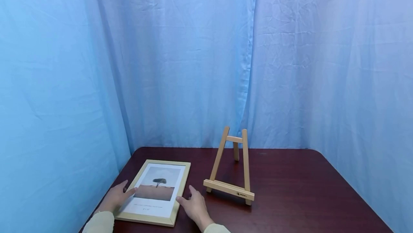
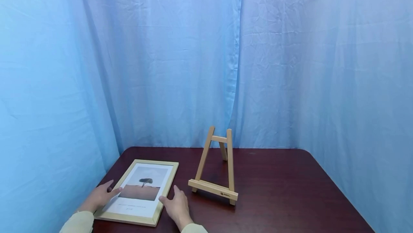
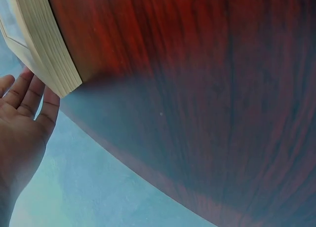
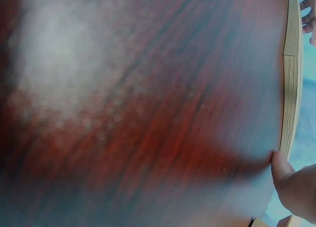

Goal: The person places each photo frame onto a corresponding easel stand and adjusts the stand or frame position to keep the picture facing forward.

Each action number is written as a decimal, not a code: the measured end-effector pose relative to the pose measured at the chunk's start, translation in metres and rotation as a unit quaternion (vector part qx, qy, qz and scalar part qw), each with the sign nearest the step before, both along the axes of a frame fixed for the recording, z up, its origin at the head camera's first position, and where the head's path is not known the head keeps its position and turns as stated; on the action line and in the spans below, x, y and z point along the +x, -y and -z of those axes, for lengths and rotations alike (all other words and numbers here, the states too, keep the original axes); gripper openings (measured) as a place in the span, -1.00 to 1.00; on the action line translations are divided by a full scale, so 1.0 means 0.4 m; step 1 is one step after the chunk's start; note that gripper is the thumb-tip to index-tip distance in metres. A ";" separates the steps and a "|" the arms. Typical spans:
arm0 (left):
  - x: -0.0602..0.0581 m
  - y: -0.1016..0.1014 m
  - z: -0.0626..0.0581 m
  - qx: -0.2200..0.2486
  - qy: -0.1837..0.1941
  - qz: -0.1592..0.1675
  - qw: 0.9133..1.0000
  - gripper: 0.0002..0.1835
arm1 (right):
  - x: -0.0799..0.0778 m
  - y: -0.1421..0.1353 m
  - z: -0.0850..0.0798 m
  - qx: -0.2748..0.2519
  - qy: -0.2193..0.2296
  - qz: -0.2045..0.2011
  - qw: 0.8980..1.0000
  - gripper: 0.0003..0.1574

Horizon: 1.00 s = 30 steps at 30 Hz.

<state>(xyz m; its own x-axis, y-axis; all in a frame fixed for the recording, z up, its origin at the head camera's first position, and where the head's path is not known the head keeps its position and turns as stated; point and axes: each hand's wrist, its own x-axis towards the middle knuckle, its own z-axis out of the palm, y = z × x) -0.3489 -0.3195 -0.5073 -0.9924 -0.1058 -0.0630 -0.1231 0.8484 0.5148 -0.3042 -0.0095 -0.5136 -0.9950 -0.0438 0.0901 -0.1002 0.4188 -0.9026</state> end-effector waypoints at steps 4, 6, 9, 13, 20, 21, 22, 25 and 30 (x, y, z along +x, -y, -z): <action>0.003 -0.003 0.002 0.002 -0.003 0.001 1.000 0.05 | 0.000 -0.001 0.005 0.002 0.001 -0.001 1.000 -0.11; 0.002 -0.002 0.003 -0.001 -0.003 0.002 1.000 0.01 | 0.000 -0.002 0.006 0.004 0.002 -0.002 1.000 -0.12; 0.001 -0.002 0.004 -0.005 -0.003 0.003 1.000 -0.04 | 0.000 -0.002 0.008 0.006 0.000 -0.001 1.000 -0.11; 0.001 -0.004 0.001 -0.005 -0.005 0.008 1.000 -0.06 | 0.000 -0.003 0.008 0.010 -0.004 0.001 1.000 -0.11; 0.002 -0.009 -0.004 -0.004 -0.012 0.015 1.000 -0.18 | 0.002 0.000 0.010 0.028 -0.016 0.019 0.999 -0.13; 0.004 -0.008 -0.004 -0.005 -0.017 0.020 1.000 -0.21 | 0.002 0.000 0.011 0.031 -0.020 0.022 0.999 -0.13; 0.005 -0.007 -0.003 -0.005 -0.022 0.025 0.999 -0.24 | 0.002 0.000 0.012 0.035 -0.024 0.023 0.999 -0.13; 0.009 -0.002 0.004 -0.004 -0.040 0.043 0.998 -0.35 | 0.004 -0.002 0.018 0.047 -0.038 0.026 0.998 -0.14; 0.008 0.001 0.015 0.011 -0.046 0.058 0.997 -0.47 | 0.003 -0.006 0.029 0.068 -0.050 0.032 0.996 -0.17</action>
<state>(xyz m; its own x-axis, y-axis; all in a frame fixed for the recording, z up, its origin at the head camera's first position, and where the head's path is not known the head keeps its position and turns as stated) -0.3459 -0.3200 -0.5131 -0.9996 0.0096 0.0279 0.0231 0.8427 0.5380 -0.3031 -0.0072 -0.5254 -0.9823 0.0018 0.1871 -0.1559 0.5452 -0.8237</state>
